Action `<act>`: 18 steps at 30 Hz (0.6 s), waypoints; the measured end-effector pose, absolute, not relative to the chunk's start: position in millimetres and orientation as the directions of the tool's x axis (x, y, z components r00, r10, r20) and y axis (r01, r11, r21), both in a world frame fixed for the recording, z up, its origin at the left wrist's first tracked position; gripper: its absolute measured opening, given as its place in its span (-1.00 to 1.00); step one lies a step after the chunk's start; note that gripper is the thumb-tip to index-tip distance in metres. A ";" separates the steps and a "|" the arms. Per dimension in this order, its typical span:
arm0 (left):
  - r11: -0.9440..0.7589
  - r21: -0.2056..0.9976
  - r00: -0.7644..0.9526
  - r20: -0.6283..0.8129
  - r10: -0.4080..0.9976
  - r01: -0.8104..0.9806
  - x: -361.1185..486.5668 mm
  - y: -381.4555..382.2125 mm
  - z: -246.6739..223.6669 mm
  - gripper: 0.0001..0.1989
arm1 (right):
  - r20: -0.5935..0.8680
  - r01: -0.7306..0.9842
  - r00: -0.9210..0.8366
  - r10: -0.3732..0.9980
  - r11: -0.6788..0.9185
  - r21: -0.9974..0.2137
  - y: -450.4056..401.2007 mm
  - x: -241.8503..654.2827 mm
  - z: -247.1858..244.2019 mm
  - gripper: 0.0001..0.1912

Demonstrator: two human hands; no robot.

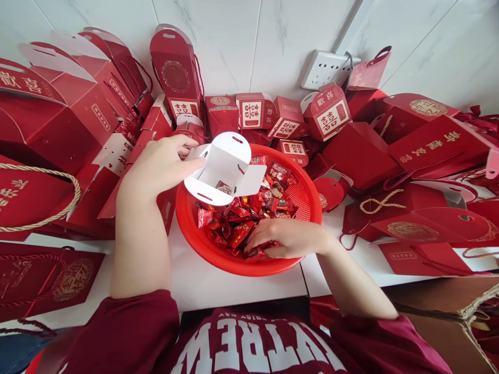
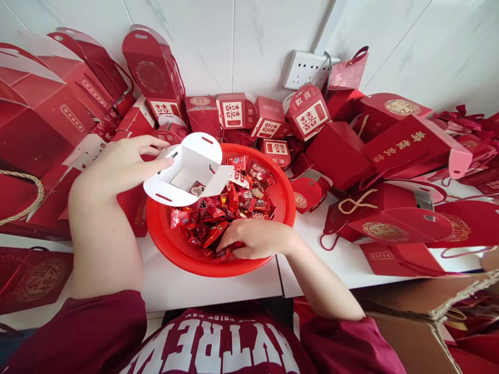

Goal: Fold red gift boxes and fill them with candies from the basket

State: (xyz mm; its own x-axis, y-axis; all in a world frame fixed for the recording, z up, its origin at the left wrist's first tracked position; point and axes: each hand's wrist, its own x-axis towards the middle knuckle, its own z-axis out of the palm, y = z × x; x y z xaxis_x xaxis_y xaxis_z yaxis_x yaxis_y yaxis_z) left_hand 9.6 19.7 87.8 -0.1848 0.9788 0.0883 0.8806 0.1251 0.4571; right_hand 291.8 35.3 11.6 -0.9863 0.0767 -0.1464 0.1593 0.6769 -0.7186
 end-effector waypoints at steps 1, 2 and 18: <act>0.124 0.466 -0.181 0.079 0.980 0.876 9.1 20.3 87.4 -0.54 | -0.139 0.139 -0.989 0.052 0.651 -0.747 33.8 291.0 12.3 -0.52; 0.125 0.478 -0.178 0.068 0.982 0.870 8.4 21.1 86.8 -0.54 | -0.130 0.117 -0.991 0.024 0.626 -0.771 32.5 290.4 13.2 -0.49; 0.107 0.490 -0.180 0.103 0.978 0.865 4.3 23.0 83.7 -0.55 | -0.064 0.109 -0.990 0.126 0.396 -0.912 20.2 299.5 24.4 -0.58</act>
